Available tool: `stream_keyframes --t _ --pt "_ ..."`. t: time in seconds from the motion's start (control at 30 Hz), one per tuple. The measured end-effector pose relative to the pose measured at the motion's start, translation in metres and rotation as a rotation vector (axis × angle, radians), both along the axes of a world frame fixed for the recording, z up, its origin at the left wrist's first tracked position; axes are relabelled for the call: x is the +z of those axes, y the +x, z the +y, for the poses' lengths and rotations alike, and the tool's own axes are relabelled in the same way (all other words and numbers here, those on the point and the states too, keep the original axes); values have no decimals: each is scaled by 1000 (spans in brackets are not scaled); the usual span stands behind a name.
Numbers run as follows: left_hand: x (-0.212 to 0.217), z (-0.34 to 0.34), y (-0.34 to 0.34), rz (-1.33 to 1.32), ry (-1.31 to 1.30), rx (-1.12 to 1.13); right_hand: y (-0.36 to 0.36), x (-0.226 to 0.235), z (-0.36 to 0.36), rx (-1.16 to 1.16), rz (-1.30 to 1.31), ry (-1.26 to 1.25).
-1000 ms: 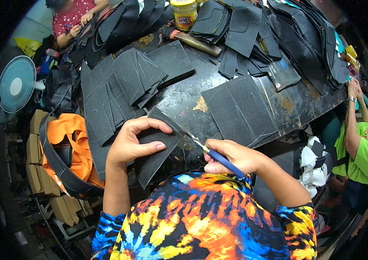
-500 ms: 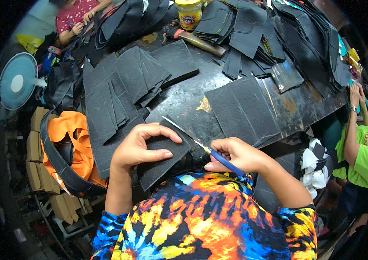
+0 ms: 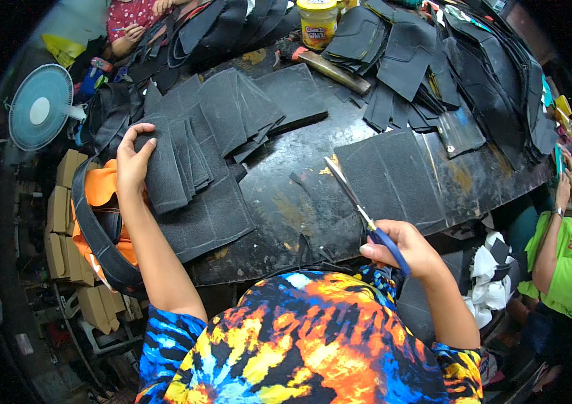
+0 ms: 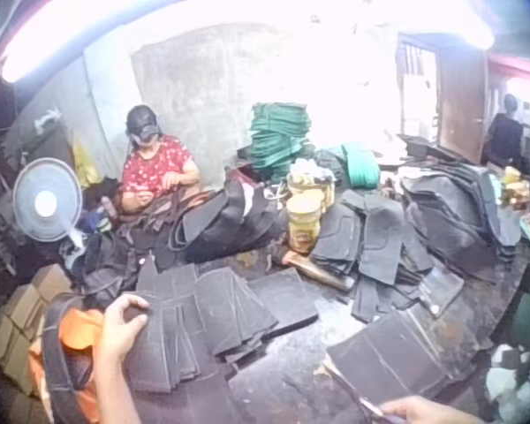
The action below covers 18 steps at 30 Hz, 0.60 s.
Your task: The person uses scissors to cut a large sheet of black material into smaller rectangular pieces. They repeatedly position the material, cut along marked lines, and set the cut pieces aside on the table.
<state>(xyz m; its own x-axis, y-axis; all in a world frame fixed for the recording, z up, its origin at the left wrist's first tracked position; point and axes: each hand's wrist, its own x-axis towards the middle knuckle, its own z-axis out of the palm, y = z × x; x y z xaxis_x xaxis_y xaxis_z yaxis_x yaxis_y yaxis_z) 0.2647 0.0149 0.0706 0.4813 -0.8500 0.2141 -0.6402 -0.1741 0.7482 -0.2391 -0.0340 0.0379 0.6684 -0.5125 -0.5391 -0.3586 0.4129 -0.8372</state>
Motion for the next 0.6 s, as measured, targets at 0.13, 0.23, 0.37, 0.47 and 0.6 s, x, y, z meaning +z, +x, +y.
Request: stream_keyframes --t 0.13,0.23,0.37,0.47,0.6 --pt "-19 -9 -9 -669 83 297 -35 -6 4 -147 22 -26" --pt "-19 -12 -71 -23 -341 149 -65 -11 10 -350 61 -3" --pt "-44 -3 -198 1214 33 -434 -80 -23 25 -522 80 97" --pt "-65 -13 -262 1497 224 -300 -76 -31 32 -530 60 97" --pt "-69 -22 -297 1474 75 -375 -73 -36 33 -527 21 98"
